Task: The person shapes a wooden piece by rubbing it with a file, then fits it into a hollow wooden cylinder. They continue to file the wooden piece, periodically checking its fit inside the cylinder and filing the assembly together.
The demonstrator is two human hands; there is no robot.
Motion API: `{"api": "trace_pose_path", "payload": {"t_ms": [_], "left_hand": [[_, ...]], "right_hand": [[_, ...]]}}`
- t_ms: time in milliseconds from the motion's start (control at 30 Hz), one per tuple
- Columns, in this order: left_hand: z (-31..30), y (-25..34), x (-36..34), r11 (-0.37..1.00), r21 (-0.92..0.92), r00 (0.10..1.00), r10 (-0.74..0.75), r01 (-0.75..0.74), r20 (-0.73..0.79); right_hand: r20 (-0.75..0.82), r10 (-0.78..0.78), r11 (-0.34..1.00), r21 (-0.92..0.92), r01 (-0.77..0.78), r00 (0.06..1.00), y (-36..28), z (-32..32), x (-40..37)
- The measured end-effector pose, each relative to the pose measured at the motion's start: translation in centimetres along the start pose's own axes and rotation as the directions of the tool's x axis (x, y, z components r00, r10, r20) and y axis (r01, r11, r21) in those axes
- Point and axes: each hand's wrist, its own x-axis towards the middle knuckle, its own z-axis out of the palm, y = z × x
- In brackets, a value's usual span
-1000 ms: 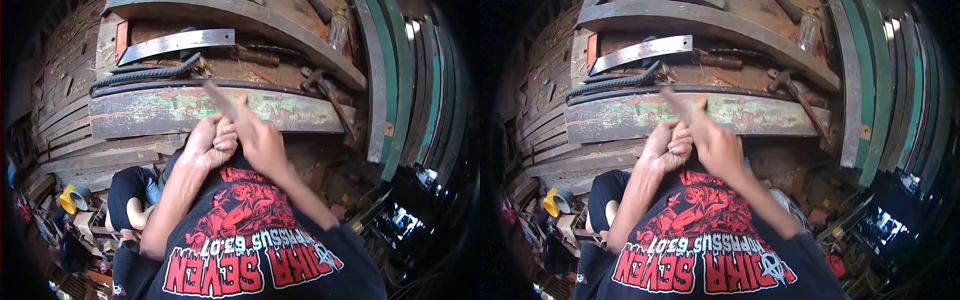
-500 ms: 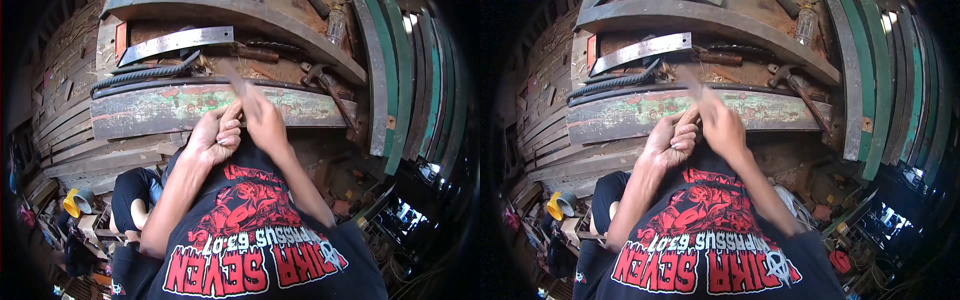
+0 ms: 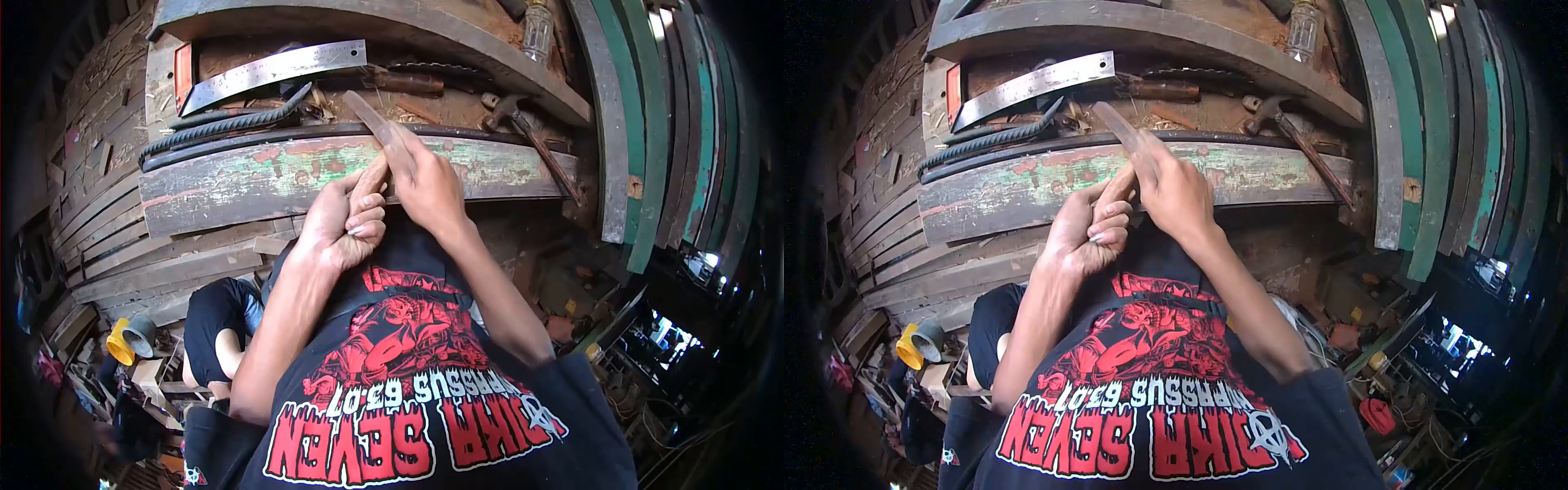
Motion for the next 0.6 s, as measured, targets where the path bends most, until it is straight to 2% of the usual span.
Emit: {"api": "trace_pose_path", "payload": {"t_ms": [33, 100, 133, 200, 233, 333, 367, 467, 500, 600], "left_hand": [[0.0, 0.1, 0.1, 1.000, 0.008, 1.000, 0.015, -0.015, 0.015], [0.8, -0.1, -0.3, 0.998, -0.002, 0.998, 0.065, -0.065, 0.019], [0.4, 0.7, -0.7, 0.999, -0.040, 0.999, 0.035, -0.035, 0.018], [-0.3, 1.7, -0.1, 0.990, -0.089, 0.994, -0.109, 0.111, 0.025], [0.4, 0.8, -0.4, 0.991, -0.116, 0.996, -0.068, 0.074, 0.061], [-0.3, 1.2, 0.0, 0.991, -0.116, 0.993, -0.060, 0.072, 0.105], [-0.4, 1.4, 0.0, 0.996, -0.083, 0.998, -0.028, 0.032, 0.056], [-0.4, 1.8, -0.2, 0.973, -0.181, 0.983, -0.118, 0.142, 0.140], [0.0, 1.5, -0.2, 0.976, -0.178, 0.990, -0.110, 0.124, 0.086], [-0.8, 1.4, 0.1, 0.981, -0.156, 0.979, -0.084, 0.114, 0.183]], "right_hand": [[0.003, -0.052, 0.998, 0.021, 0.052, 0.999, 0.1, -0.2, -1.1], [0.040, -0.039, 0.997, 0.067, 0.036, 0.998, -1.2, -0.5, -2.7], [0.059, -0.033, 0.996, 0.090, 0.027, 0.998, -2.0, -0.7, -3.4], [-0.059, -0.029, 1.000, -0.014, 0.028, 0.998, -0.1, 0.8, -0.7], [-0.004, 0.049, 0.998, -0.039, -0.049, 0.999, -0.6, 0.1, 1.2], [-0.001, -0.041, 0.999, -0.018, 0.041, 0.999, -0.3, 0.0, -2.0], [0.024, -0.048, 0.998, 0.037, 0.047, 0.999, -2.0, -0.7, -3.3], [-0.027, 0.048, 0.999, -0.009, -0.048, 0.998, -1.6, 0.4, -1.7], [-0.036, 0.076, 0.997, 0.010, -0.075, 0.996, -1.2, 0.5, -0.1], [-0.031, -0.003, 1.000, 0.017, 0.004, 1.000, -1.0, 0.5, -2.0]]}}
